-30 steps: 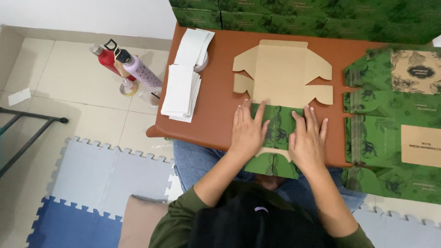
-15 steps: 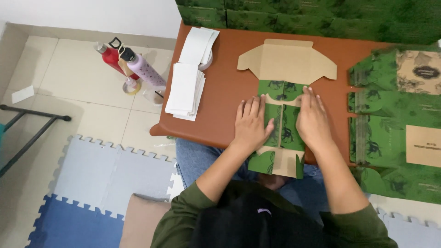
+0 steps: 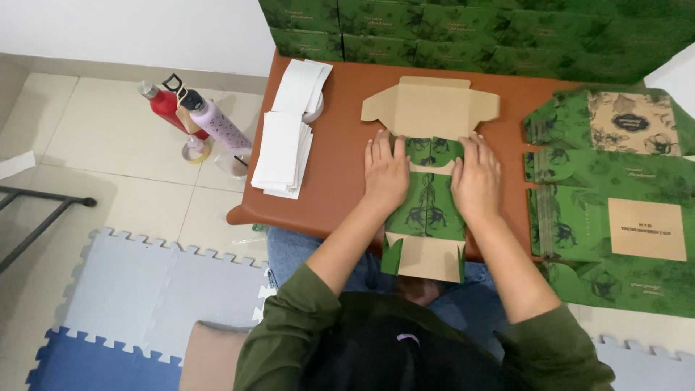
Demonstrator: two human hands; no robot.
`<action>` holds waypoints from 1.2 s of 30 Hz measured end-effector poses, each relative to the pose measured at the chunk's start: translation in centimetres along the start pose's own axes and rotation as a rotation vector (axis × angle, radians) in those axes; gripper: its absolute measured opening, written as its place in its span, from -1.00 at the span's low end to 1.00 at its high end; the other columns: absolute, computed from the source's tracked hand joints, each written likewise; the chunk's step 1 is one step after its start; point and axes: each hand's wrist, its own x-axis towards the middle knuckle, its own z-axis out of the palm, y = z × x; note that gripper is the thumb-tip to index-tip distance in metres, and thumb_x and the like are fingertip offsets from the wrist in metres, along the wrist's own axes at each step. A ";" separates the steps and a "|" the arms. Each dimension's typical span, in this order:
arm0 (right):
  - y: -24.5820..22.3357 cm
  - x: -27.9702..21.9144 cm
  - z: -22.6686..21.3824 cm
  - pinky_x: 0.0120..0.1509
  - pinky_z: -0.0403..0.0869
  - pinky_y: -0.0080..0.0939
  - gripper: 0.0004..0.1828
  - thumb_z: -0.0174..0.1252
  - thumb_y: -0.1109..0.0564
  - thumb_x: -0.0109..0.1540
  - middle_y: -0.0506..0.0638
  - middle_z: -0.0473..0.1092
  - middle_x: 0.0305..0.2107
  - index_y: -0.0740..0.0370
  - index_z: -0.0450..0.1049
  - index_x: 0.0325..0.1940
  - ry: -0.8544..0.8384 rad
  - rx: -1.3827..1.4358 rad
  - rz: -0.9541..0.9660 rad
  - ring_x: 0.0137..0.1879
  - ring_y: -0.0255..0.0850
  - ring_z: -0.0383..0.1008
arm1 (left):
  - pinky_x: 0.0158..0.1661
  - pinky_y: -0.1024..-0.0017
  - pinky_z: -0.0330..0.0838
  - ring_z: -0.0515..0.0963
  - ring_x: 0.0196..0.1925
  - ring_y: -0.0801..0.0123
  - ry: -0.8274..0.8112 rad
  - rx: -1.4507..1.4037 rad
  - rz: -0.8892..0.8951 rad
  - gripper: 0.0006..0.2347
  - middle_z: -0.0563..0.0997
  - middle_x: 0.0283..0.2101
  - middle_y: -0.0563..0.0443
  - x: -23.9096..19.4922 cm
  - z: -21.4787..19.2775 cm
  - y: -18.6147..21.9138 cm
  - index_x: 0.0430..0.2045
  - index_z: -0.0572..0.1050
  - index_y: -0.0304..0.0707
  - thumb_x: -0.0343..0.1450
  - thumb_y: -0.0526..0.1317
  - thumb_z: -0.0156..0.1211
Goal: Folding flat cardboard sheets into boxes, inserting paper slips, and closing them.
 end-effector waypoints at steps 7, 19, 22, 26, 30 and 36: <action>0.3 2.8 0.6 0.50 0.20 0.05 -0.35 -0.04 0.43 0.15 0.47 0.32 0.17 0.35 0.16 0.36 -0.151 0.075 -0.064 0.38 0.24 0.28 | 0.41 -0.01 -0.03 0.21 0.43 -0.07 0.017 -0.108 0.051 -0.66 0.26 0.28 -0.40 0.1 -0.2 -0.2 0.15 0.27 -0.32 0.50 -0.21 0.00; 3.5 9.4 4.7 0.54 0.11 0.18 -0.39 -0.08 0.41 0.14 0.57 0.19 0.27 0.31 0.17 0.31 -0.276 0.145 0.019 0.41 0.41 0.16 | 0.43 0.03 0.00 0.26 0.45 0.09 -0.067 -0.035 0.206 -0.58 0.35 0.29 -0.24 2.7 0.2 -2.0 0.29 0.21 -0.31 0.51 -0.19 -0.06; 3.0 9.1 4.5 0.55 0.09 0.10 -0.43 -0.15 0.44 0.17 0.56 0.22 0.24 0.37 0.18 0.30 -0.210 0.188 -0.013 0.42 0.36 0.17 | 0.45 -0.02 -0.12 0.22 0.50 0.15 -0.259 -0.190 0.208 -0.58 0.32 0.37 -0.14 5.8 2.4 -3.5 0.36 0.21 -0.24 0.59 -0.11 -0.24; 2.8 8.5 4.4 0.56 0.10 0.09 -0.44 -0.15 0.45 0.18 0.55 0.22 0.25 0.37 0.19 0.30 -0.177 0.151 -0.039 0.43 0.32 0.17 | 0.47 -0.05 -0.20 0.13 0.54 0.27 -0.302 -0.049 0.274 -0.58 0.22 0.46 -0.03 9.8 5.0 -4.0 0.42 0.16 -0.08 0.61 -0.08 -0.20; 3.0 8.8 3.8 0.52 0.14 0.12 -0.44 -0.15 0.49 0.18 0.55 0.27 0.21 0.37 0.24 0.28 -0.152 0.226 -0.073 0.40 0.34 0.21 | 0.47 0.01 -0.23 0.00 0.57 0.36 -0.385 0.053 0.287 -0.57 0.07 0.53 0.11 12.1 3.3 -3.8 0.45 0.10 0.12 0.63 0.00 -0.33; 8.6 11.6 0.9 0.46 0.16 0.30 -0.43 -0.20 0.47 0.31 0.44 0.22 0.27 0.21 0.16 0.40 -0.380 0.712 0.076 0.42 0.31 0.15 | 0.32 0.10 -0.08 0.15 0.45 0.31 -0.312 0.266 0.153 -0.57 0.26 0.40 0.08 9.9 0.0 -3.7 0.40 0.16 0.07 0.59 0.01 -0.36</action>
